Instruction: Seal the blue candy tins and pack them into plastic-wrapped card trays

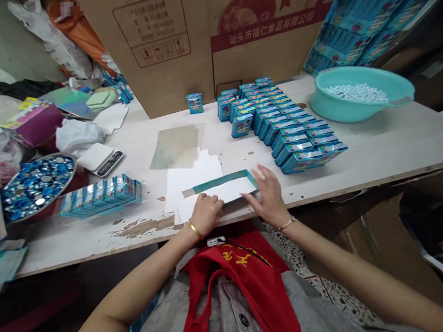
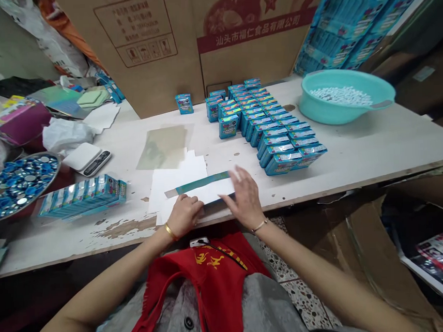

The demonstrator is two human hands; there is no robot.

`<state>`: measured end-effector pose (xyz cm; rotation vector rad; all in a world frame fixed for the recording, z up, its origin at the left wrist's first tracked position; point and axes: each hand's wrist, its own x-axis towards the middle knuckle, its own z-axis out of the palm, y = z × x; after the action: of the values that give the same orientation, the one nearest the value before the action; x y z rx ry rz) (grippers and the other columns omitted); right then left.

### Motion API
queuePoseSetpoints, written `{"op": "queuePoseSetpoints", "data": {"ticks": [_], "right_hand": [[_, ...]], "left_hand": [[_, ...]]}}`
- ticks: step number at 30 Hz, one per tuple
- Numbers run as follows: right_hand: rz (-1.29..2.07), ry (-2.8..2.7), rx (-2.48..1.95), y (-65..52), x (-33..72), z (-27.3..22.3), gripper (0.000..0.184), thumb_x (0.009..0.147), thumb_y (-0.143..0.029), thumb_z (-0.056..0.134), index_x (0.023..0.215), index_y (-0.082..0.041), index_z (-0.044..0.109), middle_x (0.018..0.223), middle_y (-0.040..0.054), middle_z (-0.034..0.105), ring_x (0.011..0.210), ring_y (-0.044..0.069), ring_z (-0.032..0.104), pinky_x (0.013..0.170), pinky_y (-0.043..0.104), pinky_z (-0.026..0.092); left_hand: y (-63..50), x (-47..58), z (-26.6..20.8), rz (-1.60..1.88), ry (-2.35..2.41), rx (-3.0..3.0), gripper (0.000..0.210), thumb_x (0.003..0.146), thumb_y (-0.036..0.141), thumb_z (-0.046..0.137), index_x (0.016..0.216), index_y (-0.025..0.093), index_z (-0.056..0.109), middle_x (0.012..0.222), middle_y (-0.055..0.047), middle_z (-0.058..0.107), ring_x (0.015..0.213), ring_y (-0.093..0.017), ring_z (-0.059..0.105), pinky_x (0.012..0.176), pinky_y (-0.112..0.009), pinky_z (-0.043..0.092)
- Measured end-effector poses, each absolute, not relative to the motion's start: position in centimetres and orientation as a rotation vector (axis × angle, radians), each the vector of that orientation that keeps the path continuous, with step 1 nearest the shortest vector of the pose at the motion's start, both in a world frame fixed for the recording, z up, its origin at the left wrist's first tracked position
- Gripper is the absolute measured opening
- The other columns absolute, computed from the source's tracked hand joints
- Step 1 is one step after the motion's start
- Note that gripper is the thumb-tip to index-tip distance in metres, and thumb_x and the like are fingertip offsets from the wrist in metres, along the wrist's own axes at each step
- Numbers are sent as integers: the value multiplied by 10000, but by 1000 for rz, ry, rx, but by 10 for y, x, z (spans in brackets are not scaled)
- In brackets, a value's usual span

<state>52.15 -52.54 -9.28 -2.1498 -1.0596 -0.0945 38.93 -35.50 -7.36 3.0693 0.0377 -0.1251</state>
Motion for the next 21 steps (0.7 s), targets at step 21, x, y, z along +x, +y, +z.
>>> {"op": "queuePoseSetpoints", "data": {"ticks": [21], "right_hand": [[176,194,-1264,-501,503,-127,617,500,-175,553,1107,-225,451,774,-77,541,686,93,515,674,218,463]], "left_hand": [[-400,396,-74,-131,254,2968,209,824,36,426,949,136,559,806,-87,664,785,-227,607,823,-400,333]]}}
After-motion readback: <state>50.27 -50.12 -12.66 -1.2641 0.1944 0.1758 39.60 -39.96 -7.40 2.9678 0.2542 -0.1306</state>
